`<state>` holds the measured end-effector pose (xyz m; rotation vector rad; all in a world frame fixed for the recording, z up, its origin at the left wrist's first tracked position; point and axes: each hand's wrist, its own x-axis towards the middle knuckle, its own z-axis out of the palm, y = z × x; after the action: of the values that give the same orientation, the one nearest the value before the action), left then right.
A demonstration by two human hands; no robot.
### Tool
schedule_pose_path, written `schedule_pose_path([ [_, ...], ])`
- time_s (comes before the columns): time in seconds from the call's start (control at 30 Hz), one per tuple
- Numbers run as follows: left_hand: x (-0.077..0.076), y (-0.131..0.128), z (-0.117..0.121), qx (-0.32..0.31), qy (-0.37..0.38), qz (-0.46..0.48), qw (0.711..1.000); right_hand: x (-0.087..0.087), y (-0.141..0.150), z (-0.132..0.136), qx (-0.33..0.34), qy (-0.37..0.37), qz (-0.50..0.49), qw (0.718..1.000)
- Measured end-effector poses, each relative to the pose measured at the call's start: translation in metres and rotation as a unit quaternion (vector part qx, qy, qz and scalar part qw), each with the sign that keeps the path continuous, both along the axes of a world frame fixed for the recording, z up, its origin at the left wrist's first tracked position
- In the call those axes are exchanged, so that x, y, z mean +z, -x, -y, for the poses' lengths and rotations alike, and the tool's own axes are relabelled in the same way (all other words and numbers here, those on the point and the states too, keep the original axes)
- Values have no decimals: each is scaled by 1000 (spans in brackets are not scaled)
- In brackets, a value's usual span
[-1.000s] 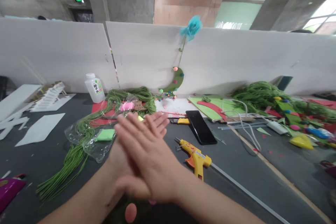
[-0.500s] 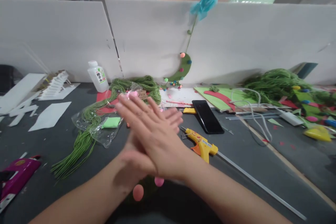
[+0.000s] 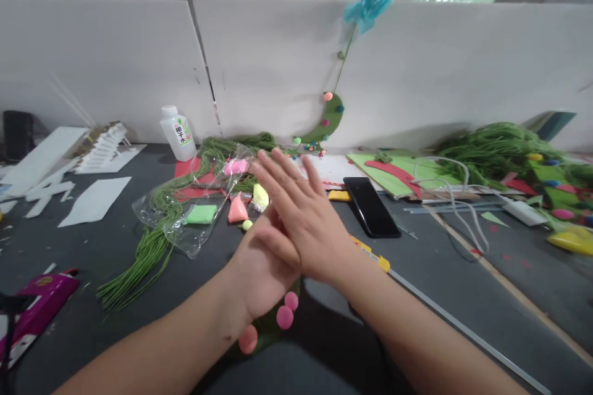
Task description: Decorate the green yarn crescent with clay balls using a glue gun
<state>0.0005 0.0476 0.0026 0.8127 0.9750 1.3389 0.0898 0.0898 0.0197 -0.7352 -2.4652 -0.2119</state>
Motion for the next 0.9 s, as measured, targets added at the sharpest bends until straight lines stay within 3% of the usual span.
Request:
schedule_pose_path([
  [0.07,9,3,-5,-59,69,138,986,-2,-9,-11,-54,-31,-4,998],
  [0.13,15,3,-9,-83,116,276,951,-3,-14,-18,-100,-55,-10,993],
  [0.2,16,1,-10,-82,117,322,936,0,-17,-20,-129,-67,-21,989],
  [0.37,8,9,-8,-76,137,231,960,22,-35,-14,-139,-38,-140,980],
  [0.47,1,26,-5,-52,166,174,969,28,-61,-2,-200,82,-128,968],
  [0.53,-6,38,-2,-46,165,160,972,20,-80,10,-256,205,-6,945],
  [0.6,-13,48,2,-41,162,150,975,3,-99,24,-320,298,116,892],
  [0.7,-25,59,8,-30,157,137,978,-27,-120,43,-381,367,170,832],
  [0.77,-32,62,11,-32,146,121,981,-41,-126,50,-416,379,152,812],
  [0.9,-38,65,17,-50,139,108,983,-52,-115,47,-464,340,103,812],
])
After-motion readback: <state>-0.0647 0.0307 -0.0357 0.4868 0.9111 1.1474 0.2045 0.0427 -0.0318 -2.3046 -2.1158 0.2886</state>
